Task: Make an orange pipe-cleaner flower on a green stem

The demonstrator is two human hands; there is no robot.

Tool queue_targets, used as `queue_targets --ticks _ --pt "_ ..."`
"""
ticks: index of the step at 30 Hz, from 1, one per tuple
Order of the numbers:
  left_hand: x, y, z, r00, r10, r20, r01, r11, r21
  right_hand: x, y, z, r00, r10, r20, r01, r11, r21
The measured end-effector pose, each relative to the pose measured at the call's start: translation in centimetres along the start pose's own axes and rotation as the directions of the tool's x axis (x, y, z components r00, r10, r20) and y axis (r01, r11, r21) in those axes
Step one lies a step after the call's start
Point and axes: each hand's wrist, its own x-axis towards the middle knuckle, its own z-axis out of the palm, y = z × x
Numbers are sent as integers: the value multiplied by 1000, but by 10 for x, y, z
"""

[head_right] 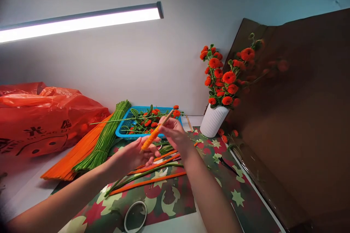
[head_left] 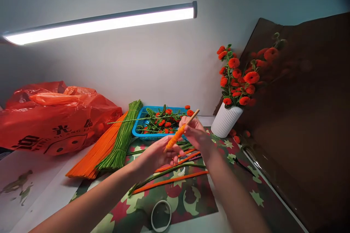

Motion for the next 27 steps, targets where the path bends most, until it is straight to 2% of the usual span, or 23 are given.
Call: queue_targets --ticks 2,5,7,9,13,17,20,22,24,27 --pt "1 7 -4 988 104 -115 -92 990 108 3 -1 -5 991 -21 -135 29 998 58" --pt "1 17 -10 925 283 -254 -213 939 271 6 2 -9 961 33 -273 26 978 208" --pt "-1 24 -13 863 392 -318 -265 888 375 6 4 -9 952 79 -297 12 956 293" --pt "-4 30 -14 804 481 -350 -287 829 480 5 5 -8 956 108 -272 -17 949 315" --pt "-11 42 -14 708 622 -335 -318 704 635 1 -4 -10 974 111 -198 -86 988 132" --pt "-15 48 -15 633 727 -268 -352 578 736 -4 -24 -17 989 77 -128 -90 991 -100" --pt "-17 49 -18 599 780 -183 -371 472 800 -8 -39 -18 993 85 -87 -106 957 -270" --pt "-17 50 -20 596 792 -133 -381 424 822 -11 -45 -18 989 126 -76 -145 924 -353" --pt "-18 50 -20 602 792 -106 -398 412 820 -14 -48 -16 979 191 -64 -201 893 -403" --pt "-18 51 -19 619 778 -108 -428 450 783 -15 -46 -12 958 285 -26 -269 867 -420"
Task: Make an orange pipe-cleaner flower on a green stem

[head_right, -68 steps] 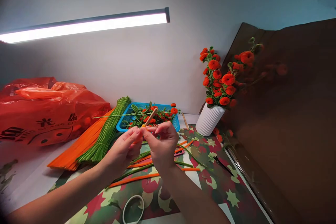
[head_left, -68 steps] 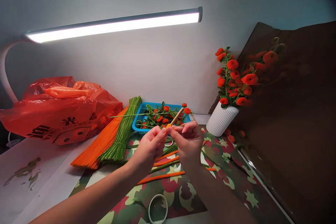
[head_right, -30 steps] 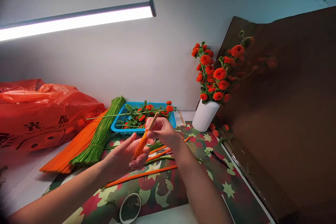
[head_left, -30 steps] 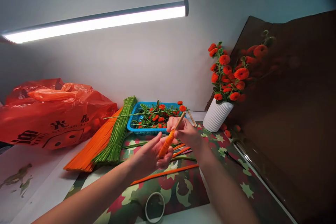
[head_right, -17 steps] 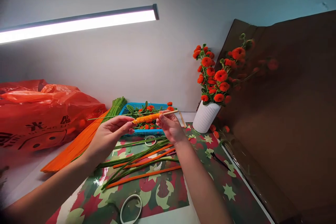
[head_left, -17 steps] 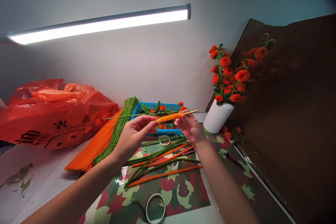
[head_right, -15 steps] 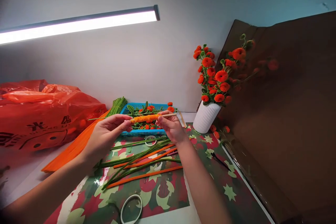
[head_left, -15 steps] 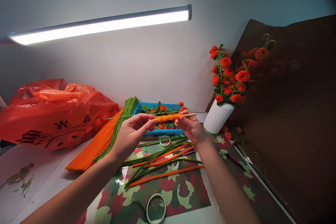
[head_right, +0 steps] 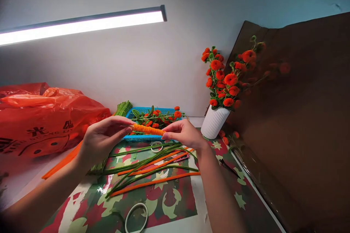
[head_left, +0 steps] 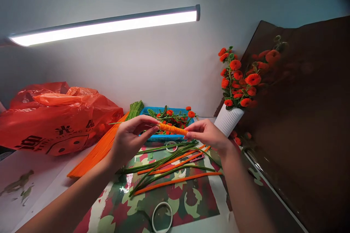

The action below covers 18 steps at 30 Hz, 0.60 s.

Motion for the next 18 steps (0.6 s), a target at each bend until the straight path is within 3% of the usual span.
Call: queue_targets --ticks 5,9,14,18 --pt "0 2 1 998 -56 -23 52 988 -143 5 5 12 987 33 160 -51 992 115" --pt "-1 -2 3 992 -121 -29 111 965 -238 11 14 24 939 48 340 -116 976 183" --pt "-4 -12 7 978 -207 27 205 924 -324 16 25 45 918 0 398 -132 943 306" --pt "-3 -17 11 958 -287 25 272 873 -404 18 28 55 887 -13 462 -217 871 441"
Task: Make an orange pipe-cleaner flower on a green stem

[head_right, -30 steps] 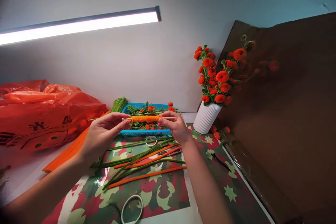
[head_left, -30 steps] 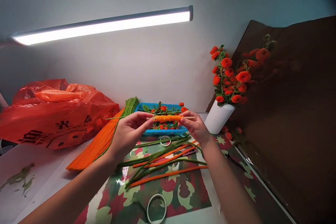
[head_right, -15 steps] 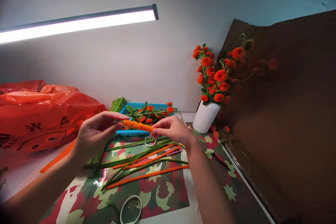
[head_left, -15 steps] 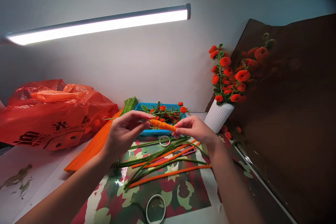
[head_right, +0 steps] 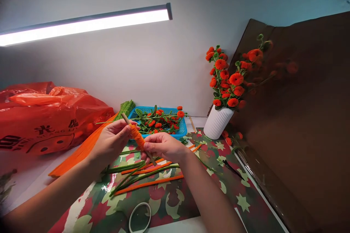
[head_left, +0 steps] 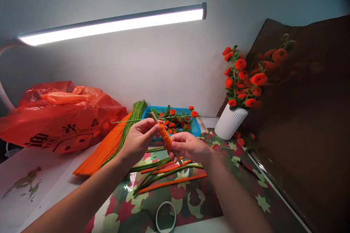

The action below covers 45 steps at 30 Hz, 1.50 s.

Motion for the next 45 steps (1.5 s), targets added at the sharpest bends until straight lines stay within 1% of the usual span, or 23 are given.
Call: queue_targets --ticks 2,3,7,9,11,13,16,19,22,29,32,36,37,38,39,40,41,42,43,44,45 --pt "2 -2 0 1000 -27 -4 27 1000 -10 1 1 0 1000 -7 21 6 998 62" --pt "3 -2 0 999 -48 12 49 999 -5 2 1 0 1000 -14 28 12 997 80" --pt "4 -4 -1 983 -131 126 130 991 9 3 3 0 999 14 52 -19 995 96" --pt "5 -5 -2 972 -155 175 156 988 7 5 6 2 999 35 39 -38 996 85" --pt "5 -6 -3 964 -175 200 175 984 15 8 9 5 1000 16 -7 -15 998 65" --pt "6 -6 -4 968 -163 193 158 987 38 10 11 8 998 -28 -64 31 999 37" --pt "5 -4 -4 984 -94 154 80 992 96 12 12 14 985 -92 -146 89 996 -25" --pt "2 0 -1 994 -45 100 30 988 149 13 10 21 960 -134 -246 109 988 -110" --pt "0 2 3 997 -37 69 25 985 168 13 8 27 927 -171 -334 111 975 -190" --pt "0 4 5 996 -30 81 13 980 197 6 2 29 874 -216 -435 76 945 -317" --pt "-3 4 6 996 -41 85 22 975 219 7 3 30 860 -219 -460 63 942 -330" --pt "-4 2 6 996 -43 75 26 978 206 8 5 30 833 -239 -500 71 941 -331" --pt "-4 1 5 996 -41 74 26 981 195 8 4 29 842 -230 -488 80 948 -309" --pt "-3 1 4 996 -41 76 27 984 175 7 3 27 869 -204 -451 87 960 -266" --pt "-2 0 3 995 -47 85 34 989 147 6 2 25 910 -163 -382 90 975 -203" --pt "-1 -1 2 994 -56 99 45 993 112 4 1 22 951 -112 -287 78 989 -125" --pt "-1 -1 1 991 -65 116 56 996 75 3 0 19 983 -58 -175 50 998 -46" --pt "0 -2 -1 988 -71 134 66 997 42 3 0 17 997 -13 -73 15 1000 24" --pt "0 -2 -2 986 -72 149 71 997 16 2 0 14 1000 18 5 -18 997 79" --pt "0 -2 -2 986 -66 156 67 998 -2 2 1 13 998 32 55 -38 992 123" --pt "0 -1 -3 986 -55 160 59 998 -16 2 3 12 997 29 75 -40 987 156"
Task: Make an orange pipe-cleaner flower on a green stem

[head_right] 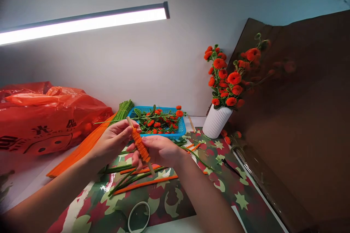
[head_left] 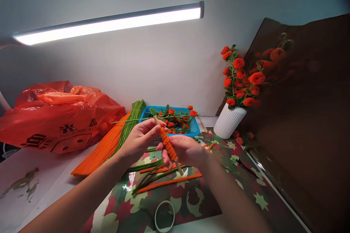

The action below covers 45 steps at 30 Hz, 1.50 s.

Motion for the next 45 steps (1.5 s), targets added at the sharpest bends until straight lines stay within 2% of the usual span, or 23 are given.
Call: queue_targets --ticks 2,5,7,9,14,19,23,27,29,33,35,40,45 --pt "-1 2 -1 999 5 36 -5 1000 -6 0 3 -1 999 -38 -6 38 998 41" --pt "-2 8 0 981 -44 188 40 999 26 1 3 2 994 -96 -52 99 993 59" --pt "-2 11 0 955 -77 287 63 996 55 1 2 5 993 -86 -77 90 995 47" --pt "-1 13 0 944 -73 322 48 995 86 1 0 8 992 -69 -102 71 997 17" --pt "1 15 -3 956 -32 293 -33 976 215 2 -1 20 974 -123 -190 122 992 -16" --pt "-1 21 -1 956 -10 294 -60 972 226 4 1 26 962 -193 -193 180 980 -82" --pt "-4 22 5 970 -2 243 -51 976 211 9 7 28 918 -292 -268 255 953 -163" --pt "-5 21 7 974 -10 225 -35 980 196 12 9 30 883 -337 -327 288 939 -190" --pt "-5 21 7 973 -25 229 -20 981 191 11 9 29 891 -317 -325 280 947 -158" --pt "-3 23 5 951 -85 298 36 986 166 6 4 25 955 -172 -242 172 985 -23" --pt "-2 23 4 946 -93 311 39 984 176 5 3 23 971 -122 -204 130 991 26" --pt "0 21 5 966 -48 255 -14 971 237 5 5 22 977 -103 -188 122 988 94" --pt "1 19 3 968 -40 248 -19 973 232 9 9 26 965 -143 -219 167 981 98"
